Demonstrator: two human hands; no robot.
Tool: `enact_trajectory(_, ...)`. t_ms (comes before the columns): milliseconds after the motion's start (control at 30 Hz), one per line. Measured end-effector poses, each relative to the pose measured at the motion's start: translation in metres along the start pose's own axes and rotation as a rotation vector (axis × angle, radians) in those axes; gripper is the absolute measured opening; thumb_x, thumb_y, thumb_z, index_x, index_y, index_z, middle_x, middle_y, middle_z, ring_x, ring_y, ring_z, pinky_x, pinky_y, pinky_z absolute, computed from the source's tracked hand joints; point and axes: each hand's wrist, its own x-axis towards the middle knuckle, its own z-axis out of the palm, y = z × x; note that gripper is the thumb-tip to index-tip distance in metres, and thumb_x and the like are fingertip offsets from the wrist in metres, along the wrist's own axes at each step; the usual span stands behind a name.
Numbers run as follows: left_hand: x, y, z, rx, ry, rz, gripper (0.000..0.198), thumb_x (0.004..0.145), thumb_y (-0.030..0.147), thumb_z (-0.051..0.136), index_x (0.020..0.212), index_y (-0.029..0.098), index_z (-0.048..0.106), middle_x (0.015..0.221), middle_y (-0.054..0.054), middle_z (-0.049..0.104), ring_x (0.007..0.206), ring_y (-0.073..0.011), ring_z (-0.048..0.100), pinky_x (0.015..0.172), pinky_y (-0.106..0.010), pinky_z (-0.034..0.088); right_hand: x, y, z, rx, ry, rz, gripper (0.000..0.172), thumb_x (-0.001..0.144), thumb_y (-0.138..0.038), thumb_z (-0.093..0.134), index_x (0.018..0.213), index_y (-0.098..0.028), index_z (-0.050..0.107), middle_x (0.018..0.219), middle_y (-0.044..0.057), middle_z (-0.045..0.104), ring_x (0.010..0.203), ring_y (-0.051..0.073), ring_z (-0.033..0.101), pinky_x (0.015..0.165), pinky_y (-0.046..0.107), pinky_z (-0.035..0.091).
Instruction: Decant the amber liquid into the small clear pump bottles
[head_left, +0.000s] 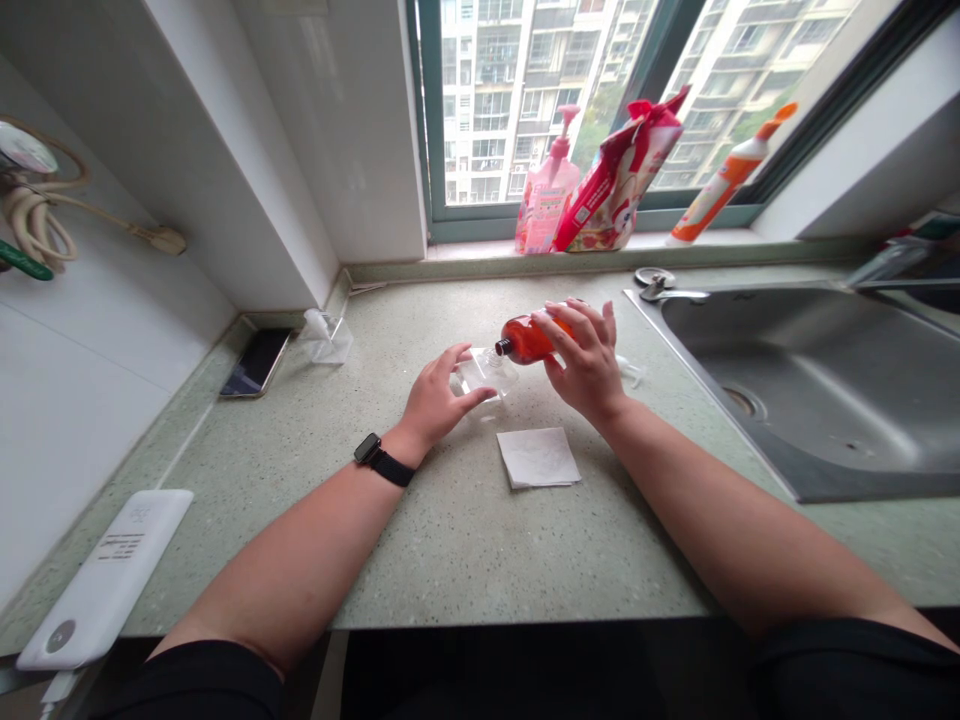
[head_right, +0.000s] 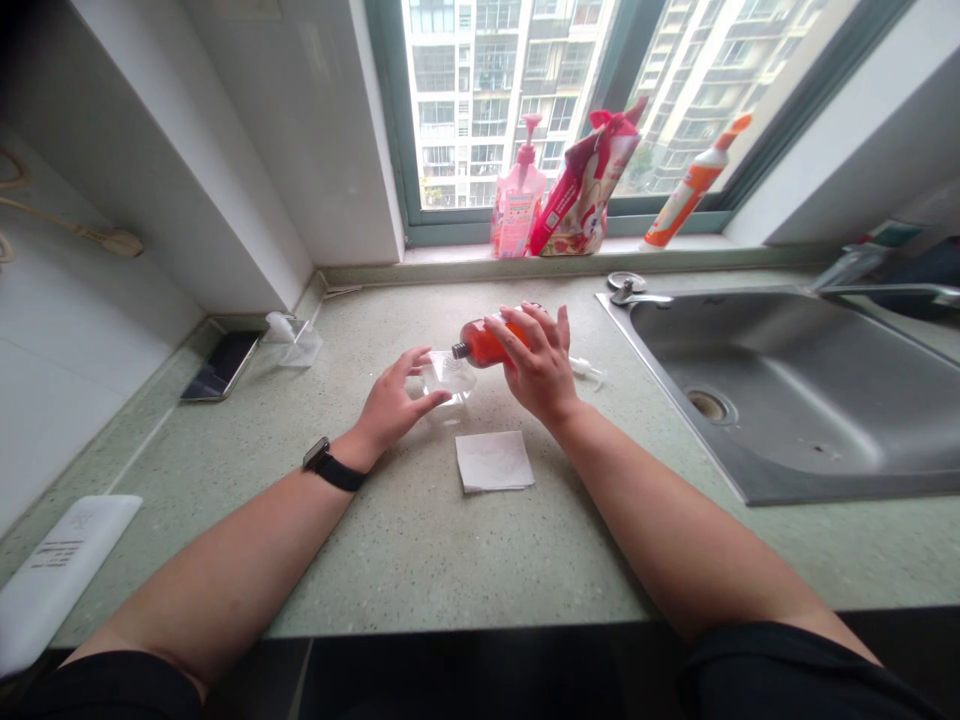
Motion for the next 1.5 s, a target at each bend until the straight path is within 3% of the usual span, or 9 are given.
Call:
enact_trajectory(633, -0.0001, -0.0017, 0.0009, -0.013, 0.003, -0.003, 0.083, 0.085, 0.073, 0.079, 0.148, 0.027, 0.053, 0.136, -0.013, 0.073, 0.118, -0.0304, 0.074, 0.105, -0.052, 0.06, 0.0002, 0.0003, -0.0005, -0.004, 0.004, -0.013, 0.089, 0.094, -0.009, 0.061, 0.167, -0.051, 0.03, 0.153, 0.002, 0.061, 0.15, 0.036, 0.05, 0.131, 0.076, 0.023)
enact_trajectory(1500, -0.0005, 0.0014, -0.0006, 0.003, -0.007, -0.011, 0.082, 0.086, 0.071, 0.079, 0.15, 0.025, 0.052, 0.137, -0.013, 0.073, 0.12, -0.0305, 0.073, 0.106, -0.052, 0.059, 0.0001, -0.0002, -0.0007, 0.0, 0.018, -0.026, 0.084, 0.094, -0.01, 0.062, 0.165, -0.047, 0.036, 0.153, 0.004, 0.061, 0.15, 0.035, 0.049, 0.132, 0.073, 0.022)
